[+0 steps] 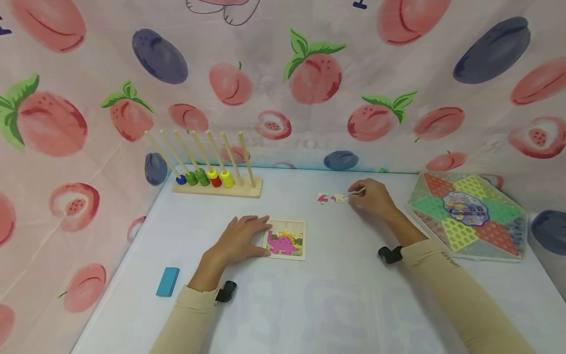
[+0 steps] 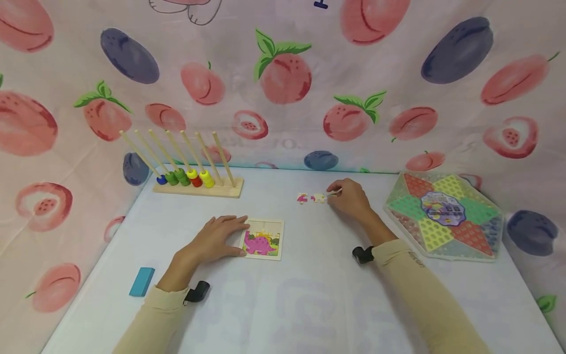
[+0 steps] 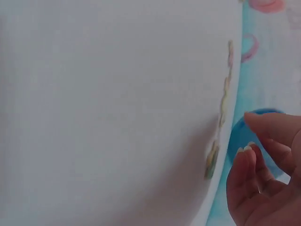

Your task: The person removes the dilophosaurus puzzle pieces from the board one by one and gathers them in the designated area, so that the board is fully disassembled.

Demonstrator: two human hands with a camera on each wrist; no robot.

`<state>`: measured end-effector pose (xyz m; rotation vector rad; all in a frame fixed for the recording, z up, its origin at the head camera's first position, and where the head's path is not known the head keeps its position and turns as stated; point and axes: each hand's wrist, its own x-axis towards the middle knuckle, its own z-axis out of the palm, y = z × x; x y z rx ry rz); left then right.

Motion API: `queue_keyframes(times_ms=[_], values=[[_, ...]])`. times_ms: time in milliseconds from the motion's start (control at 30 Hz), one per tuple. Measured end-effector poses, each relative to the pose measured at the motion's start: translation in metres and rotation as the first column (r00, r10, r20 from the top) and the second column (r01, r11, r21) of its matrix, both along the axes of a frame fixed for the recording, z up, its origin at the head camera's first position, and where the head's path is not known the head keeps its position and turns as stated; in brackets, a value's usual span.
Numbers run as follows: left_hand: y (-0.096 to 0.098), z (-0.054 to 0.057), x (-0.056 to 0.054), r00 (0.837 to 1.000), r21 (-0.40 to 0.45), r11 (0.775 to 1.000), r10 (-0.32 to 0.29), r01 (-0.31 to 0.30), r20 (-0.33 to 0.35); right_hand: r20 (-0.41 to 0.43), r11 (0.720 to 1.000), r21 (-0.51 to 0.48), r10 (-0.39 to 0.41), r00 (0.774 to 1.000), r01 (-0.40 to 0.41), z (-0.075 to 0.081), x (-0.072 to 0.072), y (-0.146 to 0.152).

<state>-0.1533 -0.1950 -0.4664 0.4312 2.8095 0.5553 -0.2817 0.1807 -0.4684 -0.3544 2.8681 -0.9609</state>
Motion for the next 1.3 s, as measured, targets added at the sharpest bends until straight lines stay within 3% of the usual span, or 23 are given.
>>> queue_keyframes(times_ms=[200,367,600,767,1000,1300], values=[[-0.007,0.004,-0.007,0.998,-0.012,0.998,-0.064,0.064,0.004,0.038,0.995,-0.07,0.079,0.996,-0.076,0.013,0.008,-0.031],[-0.009,0.006,-0.01,0.997,-0.004,0.997,-0.072,0.072,0.022,0.088,0.976,-0.125,0.191,0.978,-0.179,0.023,0.025,-0.065],[-0.01,-0.001,-0.012,0.998,0.045,0.998,-0.051,0.05,0.033,0.078,0.907,-0.166,0.404,0.912,-0.387,0.011,0.047,-0.107],[-0.009,-0.002,-0.009,0.998,0.078,0.996,-0.051,0.048,0.038,0.095,0.854,-0.194,0.507,0.857,-0.484,0.004,0.058,-0.125],[-0.009,-0.005,-0.007,0.998,0.091,0.995,-0.051,0.048,0.035,0.077,0.819,-0.119,0.571,0.817,-0.562,-0.002,0.064,-0.14],[-0.012,-0.002,-0.006,0.999,0.089,0.995,-0.05,0.048,0.023,0.074,0.819,-0.049,0.574,0.816,-0.572,-0.004,0.071,-0.152]])
